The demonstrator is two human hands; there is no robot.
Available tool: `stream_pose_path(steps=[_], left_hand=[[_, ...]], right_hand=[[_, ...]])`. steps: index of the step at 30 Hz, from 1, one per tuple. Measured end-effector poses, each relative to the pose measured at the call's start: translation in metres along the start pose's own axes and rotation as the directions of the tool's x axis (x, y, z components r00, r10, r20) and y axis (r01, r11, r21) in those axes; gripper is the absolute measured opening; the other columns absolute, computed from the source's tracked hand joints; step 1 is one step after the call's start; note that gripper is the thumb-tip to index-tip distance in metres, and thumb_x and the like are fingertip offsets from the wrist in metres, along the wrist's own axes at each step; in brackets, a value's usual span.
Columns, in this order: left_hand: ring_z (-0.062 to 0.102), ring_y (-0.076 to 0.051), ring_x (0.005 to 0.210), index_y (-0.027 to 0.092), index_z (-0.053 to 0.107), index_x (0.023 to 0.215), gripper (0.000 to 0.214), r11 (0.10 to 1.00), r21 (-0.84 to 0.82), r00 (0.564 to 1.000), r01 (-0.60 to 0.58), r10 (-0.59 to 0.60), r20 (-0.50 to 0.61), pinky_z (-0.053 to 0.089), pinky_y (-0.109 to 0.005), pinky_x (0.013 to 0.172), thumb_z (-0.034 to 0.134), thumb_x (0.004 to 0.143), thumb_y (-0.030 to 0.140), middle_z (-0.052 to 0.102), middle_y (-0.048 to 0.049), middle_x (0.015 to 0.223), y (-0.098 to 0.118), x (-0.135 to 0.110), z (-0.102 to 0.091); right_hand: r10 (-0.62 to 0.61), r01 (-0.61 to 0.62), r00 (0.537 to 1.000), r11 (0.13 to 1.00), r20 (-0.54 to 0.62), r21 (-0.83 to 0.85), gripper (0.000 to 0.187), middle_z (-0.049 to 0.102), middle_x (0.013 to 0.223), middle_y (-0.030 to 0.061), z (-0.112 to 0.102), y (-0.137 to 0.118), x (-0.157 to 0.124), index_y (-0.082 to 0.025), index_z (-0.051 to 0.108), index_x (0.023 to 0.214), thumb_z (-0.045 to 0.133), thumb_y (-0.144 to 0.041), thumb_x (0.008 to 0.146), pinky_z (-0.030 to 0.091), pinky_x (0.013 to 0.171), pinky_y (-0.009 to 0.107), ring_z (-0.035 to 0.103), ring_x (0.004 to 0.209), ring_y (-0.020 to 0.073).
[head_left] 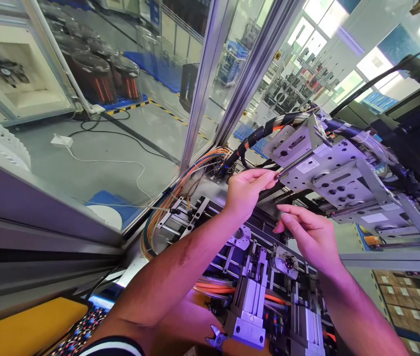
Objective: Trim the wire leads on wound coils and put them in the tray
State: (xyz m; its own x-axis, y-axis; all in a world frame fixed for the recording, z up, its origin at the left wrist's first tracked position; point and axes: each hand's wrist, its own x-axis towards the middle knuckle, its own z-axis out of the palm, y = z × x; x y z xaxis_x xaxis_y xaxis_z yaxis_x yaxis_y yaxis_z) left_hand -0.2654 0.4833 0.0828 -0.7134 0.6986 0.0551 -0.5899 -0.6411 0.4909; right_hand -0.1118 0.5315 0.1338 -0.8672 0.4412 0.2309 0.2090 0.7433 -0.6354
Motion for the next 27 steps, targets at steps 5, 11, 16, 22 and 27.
stream_pose_path(steps=[5, 11, 16, 22, 27], left_hand=[[0.068, -0.011, 0.068, 0.017, 0.077, 0.073, 0.01, 1.0, -0.013, 1.0, 0.023, -0.023, -0.009, 0.055, -0.026, 0.076, 0.082, 0.067, 0.024, 0.076, -0.0039, 0.076, -0.0004, 0.0012, 0.0001], [0.068, -0.011, 0.067, 0.017, 0.077, 0.073, 0.01, 1.0, -0.017, 1.0, 0.019, -0.019, -0.014, 0.055, -0.028, 0.078, 0.082, 0.067, 0.023, 0.077, -0.0042, 0.075, -0.0011, 0.0021, 0.0017], [0.068, -0.01, 0.066, 0.017, 0.078, 0.072, 0.008, 1.0, -0.005, 1.0, 0.0, 0.0, -0.017, 0.055, -0.025, 0.075, 0.081, 0.067, 0.022, 0.076, -0.0025, 0.073, -0.0026, 0.0021, 0.0015], [0.069, -0.013, 0.069, 0.017, 0.078, 0.074, 0.012, 0.999, 0.04, 1.0, -0.006, 0.005, 0.006, 0.056, -0.029, 0.078, 0.084, 0.066, 0.024, 0.076, -0.0037, 0.074, 0.0011, -0.0001, 0.0], [0.071, -0.016, 0.074, 0.016, 0.078, 0.073, 0.01, 0.998, 0.067, 1.0, -0.004, 0.003, 0.007, 0.055, -0.031, 0.081, 0.078, 0.074, 0.026, 0.077, -0.0063, 0.079, 0.0062, -0.0023, 0.0003]], right_hand=[[0.003, -0.003, 1.0, 1.0, -0.015, -0.013, 0.02, 0.069, 0.067, -0.001, 0.0013, -0.0009, 0.0006, -0.02, 0.069, 0.109, 0.058, -0.028, 0.095, 0.05, 0.059, 0.026, 0.061, 0.06, 0.0128], [0.003, -0.003, 1.0, 1.0, -0.011, -0.027, 0.02, 0.069, 0.067, -0.0006, 0.0, -0.0013, -0.0004, -0.02, 0.07, 0.108, 0.058, -0.029, 0.095, 0.051, 0.059, 0.026, 0.062, 0.06, 0.0134], [0.0, 0.0, 1.0, 1.0, -0.013, -0.019, 0.019, 0.069, 0.066, -0.0009, -0.0008, -0.0015, -0.0015, -0.019, 0.069, 0.108, 0.058, -0.029, 0.095, 0.05, 0.057, 0.025, 0.061, 0.059, 0.0128], [0.024, -0.025, 0.999, 1.0, -0.021, -0.015, 0.021, 0.069, 0.067, 0.0001, -0.0021, -0.0013, -0.0013, -0.018, 0.069, 0.109, 0.058, -0.03, 0.095, 0.051, 0.058, 0.026, 0.062, 0.06, 0.0137], [0.005, -0.005, 0.999, 1.0, -0.032, -0.021, 0.02, 0.068, 0.066, -0.0004, -0.0022, -0.0019, 0.0041, -0.017, 0.069, 0.107, 0.057, -0.029, 0.095, 0.049, 0.056, 0.025, 0.061, 0.059, 0.0123]])
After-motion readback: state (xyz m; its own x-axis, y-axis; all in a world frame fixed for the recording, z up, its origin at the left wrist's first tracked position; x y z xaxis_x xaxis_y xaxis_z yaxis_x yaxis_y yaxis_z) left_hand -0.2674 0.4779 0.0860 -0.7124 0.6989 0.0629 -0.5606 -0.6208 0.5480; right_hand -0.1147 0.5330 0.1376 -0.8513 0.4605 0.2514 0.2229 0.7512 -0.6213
